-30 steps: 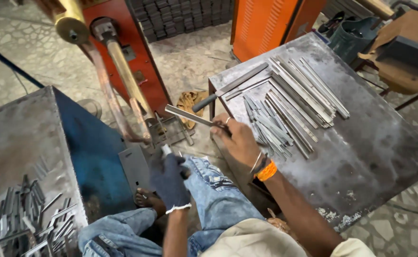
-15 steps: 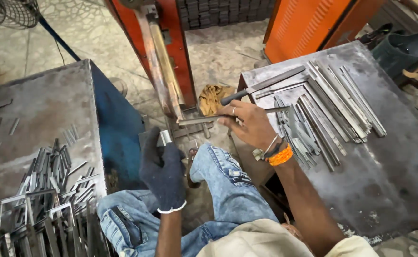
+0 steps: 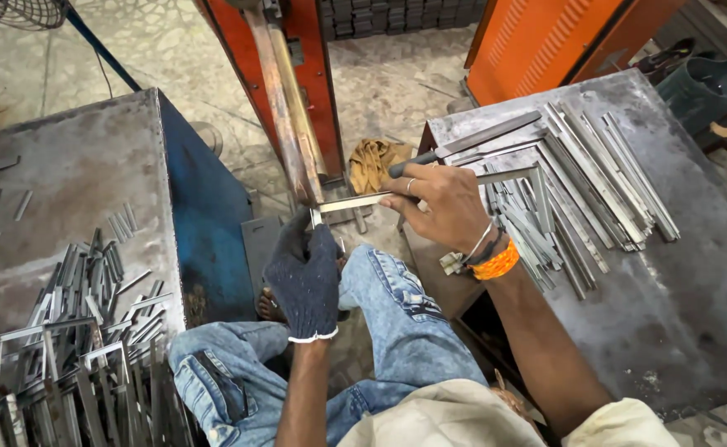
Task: Assembling and spot-welding rectangular metal frames from metal strips.
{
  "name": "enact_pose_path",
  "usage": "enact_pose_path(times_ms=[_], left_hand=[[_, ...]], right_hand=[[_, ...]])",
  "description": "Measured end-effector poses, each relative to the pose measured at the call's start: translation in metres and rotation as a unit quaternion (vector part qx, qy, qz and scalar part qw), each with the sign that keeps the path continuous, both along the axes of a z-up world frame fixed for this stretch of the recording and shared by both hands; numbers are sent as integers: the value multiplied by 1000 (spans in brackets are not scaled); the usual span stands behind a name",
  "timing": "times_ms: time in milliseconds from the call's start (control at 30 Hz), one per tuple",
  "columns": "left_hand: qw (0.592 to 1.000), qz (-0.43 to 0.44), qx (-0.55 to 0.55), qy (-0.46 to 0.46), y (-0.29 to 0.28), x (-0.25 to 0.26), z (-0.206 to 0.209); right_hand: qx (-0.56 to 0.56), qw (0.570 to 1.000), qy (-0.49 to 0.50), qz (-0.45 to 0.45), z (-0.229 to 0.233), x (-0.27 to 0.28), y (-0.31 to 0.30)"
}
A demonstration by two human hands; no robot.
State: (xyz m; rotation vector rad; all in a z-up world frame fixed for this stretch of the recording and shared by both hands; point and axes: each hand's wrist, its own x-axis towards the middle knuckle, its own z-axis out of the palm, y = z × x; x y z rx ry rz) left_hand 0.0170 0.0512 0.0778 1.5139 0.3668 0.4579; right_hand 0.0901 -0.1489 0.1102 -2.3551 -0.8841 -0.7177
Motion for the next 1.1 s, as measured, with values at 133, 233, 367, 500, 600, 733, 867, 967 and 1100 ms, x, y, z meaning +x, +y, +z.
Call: enact_pose_path(times_ms=[133,233,367,500,600,733,867,967,1100], left_hand=[[999,7,38,-1,1,2,1],[995,6,93,-24,2,1,0],[990,22,133,-30,-1,-2,7],[984,34,172,-27,0,1,15],[990,26,137,-14,-2,-2,10],[993,25,117,-4,-1,-1,12],[999,2,-5,-33,-9,-19,27],[987,-76,-144,10,-10,-36,-21],[921,-286,-234,120,-43,-62,-51]], right_hand=[[-14,1000,5,6,0,3,-1],[-14,1000,-2,14,-2,4,-2],[-18,1000,-6,17,-7,6,-2],[-20,1000,-18,15,-3,9,1],[-7,1000,0,25,-7,6,-1],[14,999,18,47,-2,8,2],[-5,1000,9,10,-1,-3,-2],[21,999,30,41,-7,-9,0],[276,939,201,46,-43,-28,10]])
